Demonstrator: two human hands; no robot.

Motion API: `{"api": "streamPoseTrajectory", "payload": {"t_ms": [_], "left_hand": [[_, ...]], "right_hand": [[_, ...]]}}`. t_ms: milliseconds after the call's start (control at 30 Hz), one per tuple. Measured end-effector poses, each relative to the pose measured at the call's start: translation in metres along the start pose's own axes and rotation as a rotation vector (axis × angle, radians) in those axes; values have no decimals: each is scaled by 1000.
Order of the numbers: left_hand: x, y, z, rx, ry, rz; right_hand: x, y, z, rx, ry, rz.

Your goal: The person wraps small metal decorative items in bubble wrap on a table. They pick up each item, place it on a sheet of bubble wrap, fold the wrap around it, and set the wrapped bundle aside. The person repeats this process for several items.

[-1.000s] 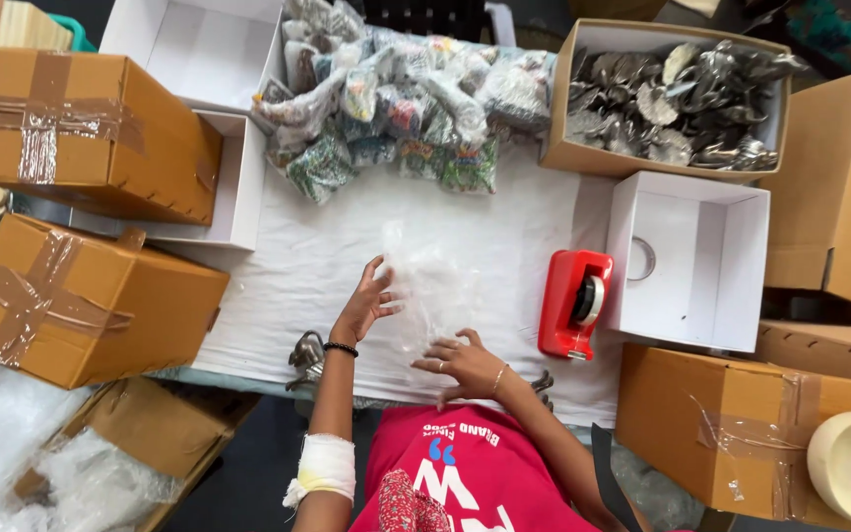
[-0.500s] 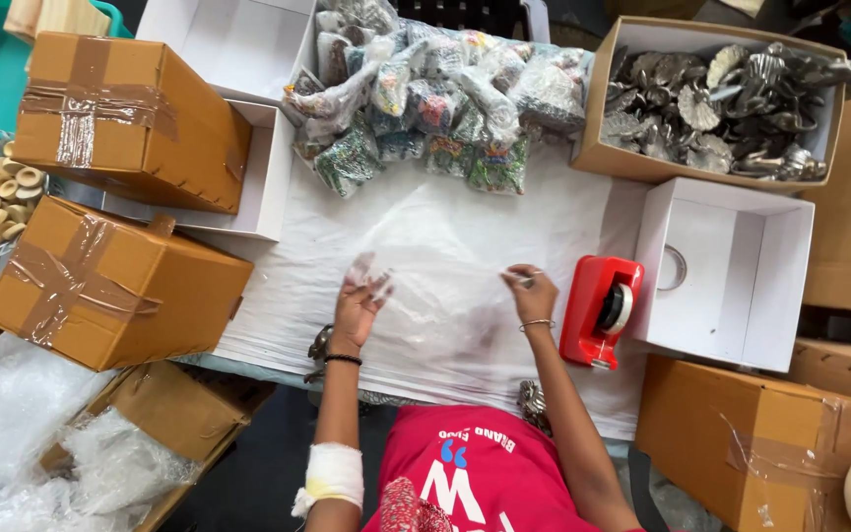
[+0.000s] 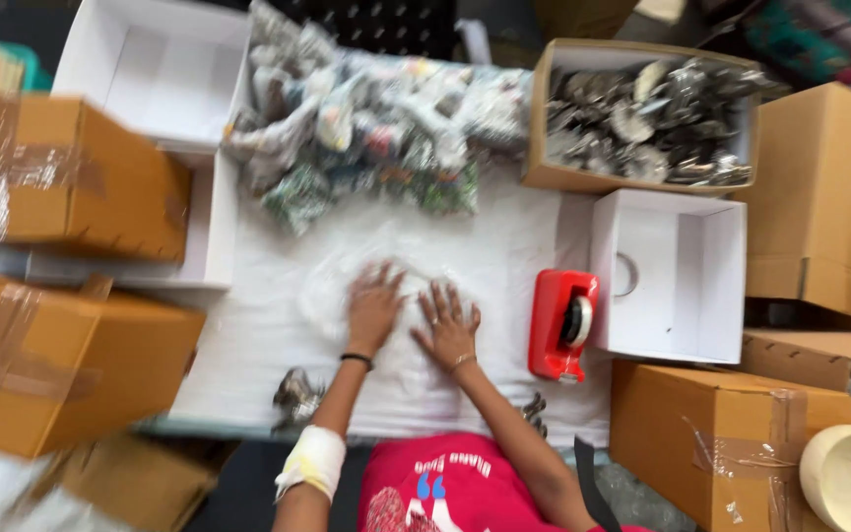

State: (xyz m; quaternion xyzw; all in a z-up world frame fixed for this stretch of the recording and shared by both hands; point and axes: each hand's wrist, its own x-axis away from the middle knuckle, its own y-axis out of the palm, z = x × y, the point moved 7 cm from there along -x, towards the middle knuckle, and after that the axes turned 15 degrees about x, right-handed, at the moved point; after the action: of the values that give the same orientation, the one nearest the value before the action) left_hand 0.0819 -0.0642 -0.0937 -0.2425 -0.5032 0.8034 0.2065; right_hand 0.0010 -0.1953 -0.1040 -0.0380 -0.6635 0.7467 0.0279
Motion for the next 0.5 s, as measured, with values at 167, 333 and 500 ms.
{"api": "streamPoseTrajectory", "payload": {"t_ms": [167,333,500], "left_hand": [[-9,-21,-78,53,-292,23],[-5,-27,-64,-5,-211,90],[-2,-22,-57,-52,-247,186]], "right_hand": [[-18,-24,40,-137,-27,-394],[-105,9,177,-656,53,-202],[-198,-103,366,-515,582,398]]}}
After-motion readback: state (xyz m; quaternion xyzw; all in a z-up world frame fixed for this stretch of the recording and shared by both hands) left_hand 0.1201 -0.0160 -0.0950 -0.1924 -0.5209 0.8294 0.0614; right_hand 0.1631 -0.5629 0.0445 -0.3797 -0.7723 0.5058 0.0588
